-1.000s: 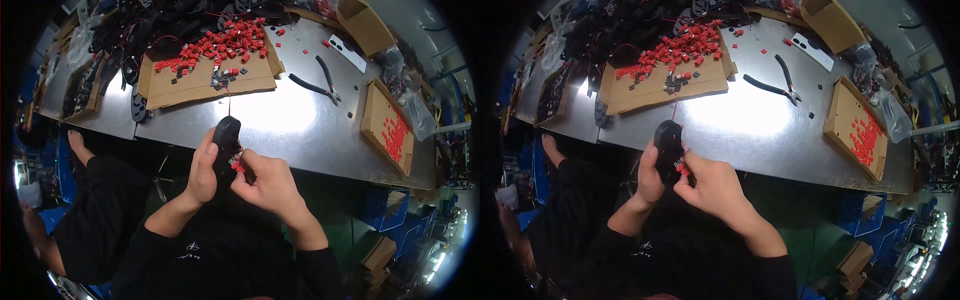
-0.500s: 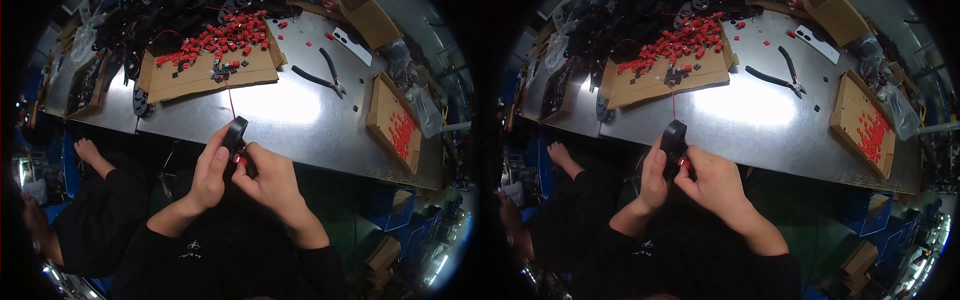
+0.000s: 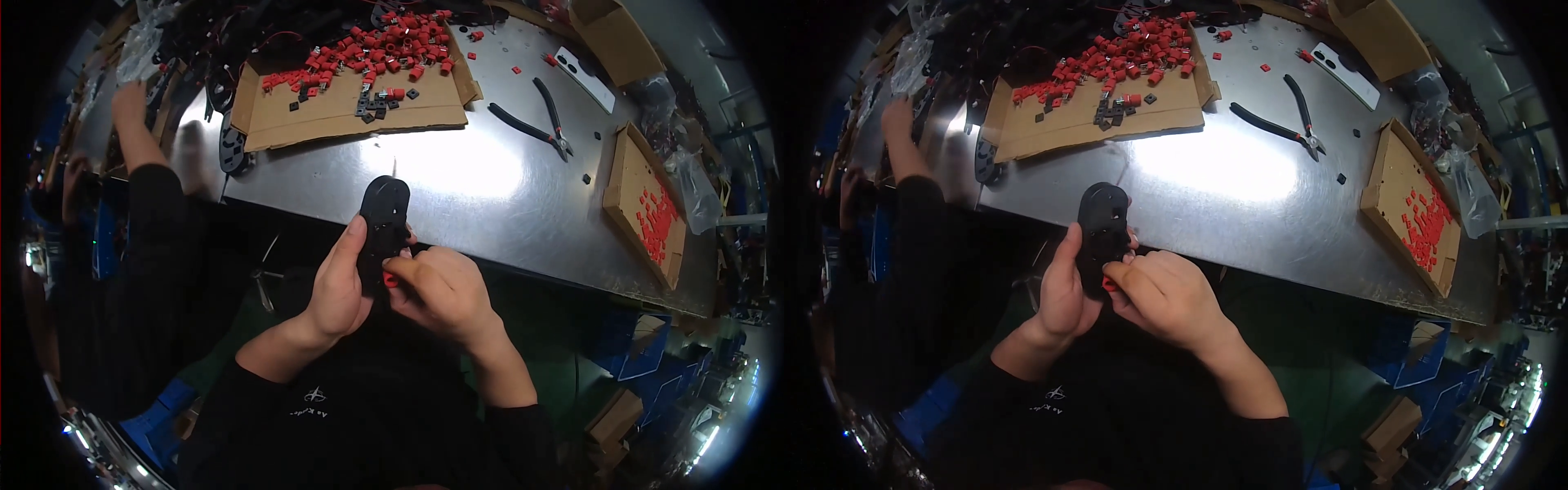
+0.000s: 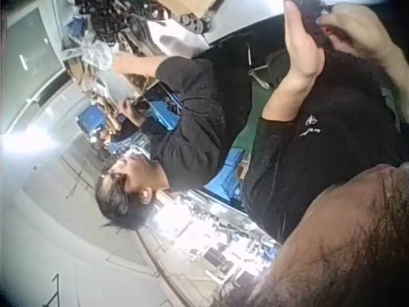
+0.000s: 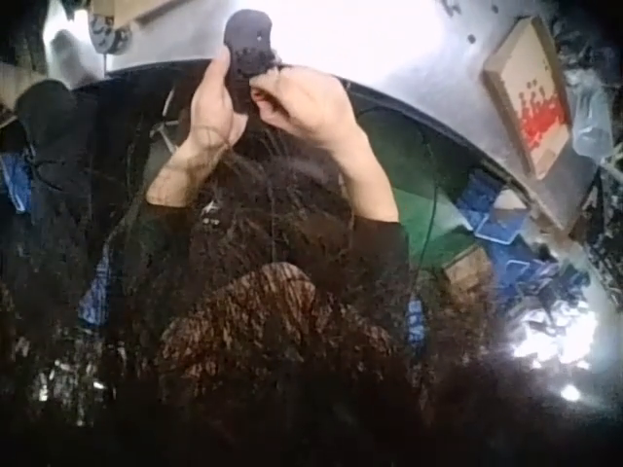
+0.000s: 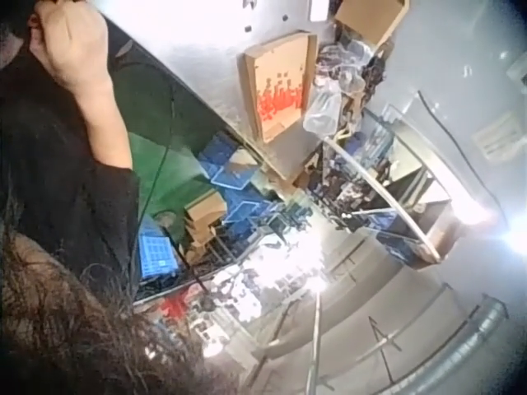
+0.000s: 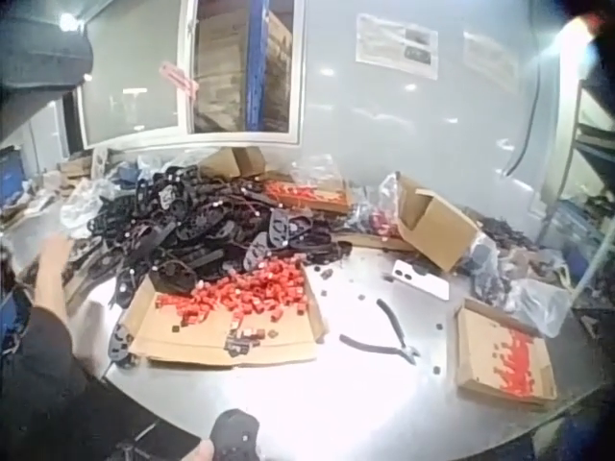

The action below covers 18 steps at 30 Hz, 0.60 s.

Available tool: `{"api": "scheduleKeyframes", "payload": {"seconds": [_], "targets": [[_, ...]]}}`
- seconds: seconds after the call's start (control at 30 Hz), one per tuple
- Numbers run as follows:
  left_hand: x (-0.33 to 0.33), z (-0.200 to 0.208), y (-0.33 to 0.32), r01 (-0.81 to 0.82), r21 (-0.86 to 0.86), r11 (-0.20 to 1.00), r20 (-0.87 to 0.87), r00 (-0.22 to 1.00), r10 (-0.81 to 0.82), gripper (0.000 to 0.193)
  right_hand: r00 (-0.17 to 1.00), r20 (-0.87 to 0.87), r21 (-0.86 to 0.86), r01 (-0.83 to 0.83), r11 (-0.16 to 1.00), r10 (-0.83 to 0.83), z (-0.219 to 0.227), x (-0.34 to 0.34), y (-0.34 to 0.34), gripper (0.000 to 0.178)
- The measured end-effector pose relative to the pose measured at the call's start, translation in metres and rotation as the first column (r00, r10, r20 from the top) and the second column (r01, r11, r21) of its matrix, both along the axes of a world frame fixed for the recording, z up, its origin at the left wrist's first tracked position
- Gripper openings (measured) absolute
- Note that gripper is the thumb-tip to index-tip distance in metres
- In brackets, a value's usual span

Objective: Assembling small electronic components with wires and buttons at a factory workbench.

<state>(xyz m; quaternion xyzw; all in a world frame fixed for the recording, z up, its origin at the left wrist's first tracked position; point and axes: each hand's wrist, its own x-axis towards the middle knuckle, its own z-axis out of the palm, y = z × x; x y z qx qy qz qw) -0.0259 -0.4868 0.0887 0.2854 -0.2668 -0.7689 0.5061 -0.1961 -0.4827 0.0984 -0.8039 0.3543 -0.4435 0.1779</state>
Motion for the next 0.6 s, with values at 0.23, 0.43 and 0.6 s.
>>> {"api": "scheduleKeyframes", "payload": {"seconds": [0.23,0.43,0.6], "targets": [[0.001,0.010,-0.007,0.021,0.122,0.992,-0.005,1.000,-0.021,0.053,0.993,-0.038,0.112,0.116,0.987,-0.113,-0.003,-0.006,0.003,0.032],[0.004,0.016,-0.004,0.077,0.145,0.986,-0.044,0.996,-0.071,0.053,0.979,0.149,0.394,0.067,0.917,-0.136,-0.001,-0.007,0.010,0.025],[0.007,0.018,-0.004,0.120,0.145,0.982,-0.061,0.992,-0.112,0.054,0.874,0.451,0.488,-0.070,0.870,-0.182,-0.010,-0.007,0.015,0.022]]}}
